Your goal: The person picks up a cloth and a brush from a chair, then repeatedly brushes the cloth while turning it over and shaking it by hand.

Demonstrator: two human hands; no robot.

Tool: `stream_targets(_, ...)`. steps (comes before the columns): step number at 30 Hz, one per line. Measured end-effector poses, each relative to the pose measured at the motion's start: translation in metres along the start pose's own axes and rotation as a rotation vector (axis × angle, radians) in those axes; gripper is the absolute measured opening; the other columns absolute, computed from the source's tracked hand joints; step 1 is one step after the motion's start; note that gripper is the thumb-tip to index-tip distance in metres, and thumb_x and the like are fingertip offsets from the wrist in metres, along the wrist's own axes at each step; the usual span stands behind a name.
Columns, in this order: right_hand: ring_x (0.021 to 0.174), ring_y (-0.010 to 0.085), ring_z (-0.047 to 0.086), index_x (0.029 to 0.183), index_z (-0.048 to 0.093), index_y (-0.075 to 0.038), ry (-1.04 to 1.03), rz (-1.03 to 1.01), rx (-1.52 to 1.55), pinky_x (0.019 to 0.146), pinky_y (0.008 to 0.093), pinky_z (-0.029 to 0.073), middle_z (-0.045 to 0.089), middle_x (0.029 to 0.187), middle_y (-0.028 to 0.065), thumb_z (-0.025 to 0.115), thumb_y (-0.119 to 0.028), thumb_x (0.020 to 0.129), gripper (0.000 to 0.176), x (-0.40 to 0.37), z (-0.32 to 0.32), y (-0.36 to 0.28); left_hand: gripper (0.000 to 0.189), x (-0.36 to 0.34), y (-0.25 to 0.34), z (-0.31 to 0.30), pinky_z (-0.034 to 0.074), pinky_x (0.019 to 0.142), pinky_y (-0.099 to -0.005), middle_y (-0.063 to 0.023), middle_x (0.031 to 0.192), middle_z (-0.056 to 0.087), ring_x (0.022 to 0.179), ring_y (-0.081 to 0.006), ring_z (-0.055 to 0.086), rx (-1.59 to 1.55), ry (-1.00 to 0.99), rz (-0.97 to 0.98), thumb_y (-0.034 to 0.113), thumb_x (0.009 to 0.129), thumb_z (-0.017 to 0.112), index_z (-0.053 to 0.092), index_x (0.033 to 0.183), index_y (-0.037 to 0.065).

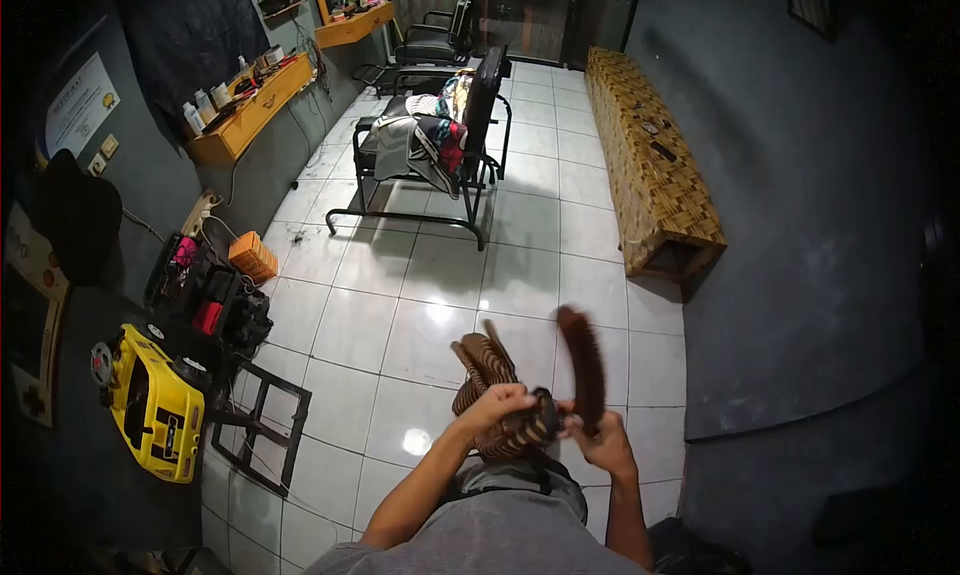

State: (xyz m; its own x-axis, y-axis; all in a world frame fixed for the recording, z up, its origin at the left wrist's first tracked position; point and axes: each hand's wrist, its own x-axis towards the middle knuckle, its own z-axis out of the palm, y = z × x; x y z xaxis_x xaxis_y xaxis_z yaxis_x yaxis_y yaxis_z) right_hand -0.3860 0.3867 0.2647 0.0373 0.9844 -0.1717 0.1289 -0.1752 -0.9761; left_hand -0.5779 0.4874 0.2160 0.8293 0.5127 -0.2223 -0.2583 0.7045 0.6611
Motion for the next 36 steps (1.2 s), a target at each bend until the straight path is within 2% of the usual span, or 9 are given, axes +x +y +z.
stream_targets(5, 0.123, 0.0213, 0.038, 0.126, 0.041, -0.004, -0.294, -0.218, -0.077, 0.095, 0.0333, 0.036, 0.039, 0.132, 0.0139, 0.055, 0.0, 0.076, 0.052, 0.02, 0.004, 0.037, 0.012, -0.009, 0.009, 0.039, 0.04, 0.057, -0.0313, -0.006, 0.066, 0.05, 0.063, -0.0148, 0.05, 0.962, -0.476, 0.15, 0.008, 0.067, 0.056, 0.048, 0.073, 0.0)
stream_targets(11, 0.067, 0.0147, 0.055, 0.098, 0.059, 0.003, -0.349, 0.011, -0.216, 0.063, 0.0297, 0.047, 0.063, 0.075, 0.0076, 0.056, -0.002, 0.075, 0.023, 0.009, 0.019, 0.055, 0.021, -0.039, 0.045, 0.036, 0.041, 0.061, -0.0327, -0.0126, 0.074, 0.052, 0.071, -0.0251, 0.052, 1.196, -0.389, -0.042, 0.011, 0.067, 0.058, 0.05, 0.085, 0.004)
stream_targets(13, 0.061, 0.0132, 0.054, 0.095, 0.059, 0.005, -0.028, -0.103, -0.428, 0.058, 0.0283, 0.046, 0.062, 0.069, 0.009, 0.06, -0.005, 0.075, 0.023, 0.008, 0.015, 0.065, 0.02, -0.04, 0.024, 0.002, 0.043, 0.063, -0.0363, -0.0152, 0.071, 0.054, 0.071, -0.0322, 0.054, 1.283, 0.262, 0.329, 0.003, 0.065, 0.053, 0.051, 0.085, 0.003)
stream_targets(19, 0.08, 0.0268, 0.063, 0.099, 0.057, 0.004, -0.224, 0.033, -0.493, 0.071, 0.0331, 0.048, 0.062, 0.087, 0.0207, 0.067, -0.018, 0.071, 0.037, -0.01, 0.007, 0.021, 0.026, -0.046, -0.04, -0.111, 0.045, 0.065, -0.0408, -0.0196, 0.072, 0.056, 0.073, -0.0375, 0.057, 1.318, 0.651, 0.804, -0.001, 0.063, 0.05, 0.053, 0.089, 0.002)
stream_targets(24, 0.082, 0.0309, 0.061, 0.1, 0.061, -0.006, -0.675, 0.459, -1.107, 0.074, 0.0383, 0.048, 0.062, 0.09, 0.0194, 0.066, -0.022, 0.066, 0.038, -0.023, -0.017, 0.14, 0.031, -0.085, -0.099, -0.14, 0.045, 0.068, -0.0419, -0.0223, 0.078, 0.058, 0.077, -0.0398, 0.057, 1.313, 0.249, 0.034, 0.029, 0.072, 0.056, 0.055, 0.086, 0.002)
stream_targets(27, 0.085, 0.0348, 0.06, 0.099, 0.061, -0.007, -0.644, 0.302, -1.062, 0.074, 0.042, 0.048, 0.061, 0.091, 0.021, 0.062, -0.019, 0.067, 0.035, 0.014, -0.037, 0.189, 0.05, -0.087, -0.075, -0.119, 0.046, 0.068, -0.0436, -0.0236, 0.08, 0.059, 0.078, -0.0394, 0.057, 1.272, 0.259, -0.163, 0.047, 0.069, 0.063, 0.055, 0.091, 0.003)
stream_targets(30, 0.084, 0.0365, 0.059, 0.093, 0.061, -0.007, -0.027, 0.369, -1.141, 0.072, 0.0448, 0.048, 0.062, 0.087, 0.0189, 0.056, -0.015, 0.068, 0.026, 0.083, -0.035, 0.142, 0.038, -0.031, -0.076, -0.202, 0.047, 0.062, -0.0444, -0.0206, 0.079, 0.059, 0.074, -0.038, 0.058, 1.761, 0.249, -0.035, 0.035, 0.072, 0.061, 0.056, 0.092, 0.003)
stream_targets(32, 0.081, 0.0417, 0.056, 0.09, 0.055, -0.004, 0.299, 0.066, -1.014, 0.07, 0.0485, 0.046, 0.06, 0.083, 0.0208, 0.053, -0.009, 0.065, 0.025, 0.117, -0.042, 0.071, 0.012, -0.007, 0.004, -0.172, 0.044, 0.054, -0.0447, -0.0175, 0.071, 0.055, 0.066, -0.036, 0.056, 1.869, 0.778, 0.417, 0.013, 0.078, 0.05, 0.054, 0.085, 0.004)
stream_targets(36, 0.072, 0.0342, 0.057, 0.087, 0.056, 0.0, 0.739, -0.704, -0.788, 0.065, 0.0401, 0.045, 0.056, 0.074, 0.0163, 0.053, -0.001, 0.066, 0.021, 0.116, -0.048, -0.087, 0.047, -0.028, 0.172, -0.032, 0.047, 0.067, -0.0389, -0.0159, 0.098, 0.047, 0.081, -0.0333, 0.055, 1.619, 1.161, 1.076, -0.006, 0.07, 0.057, 0.053, 0.114, 0.011)
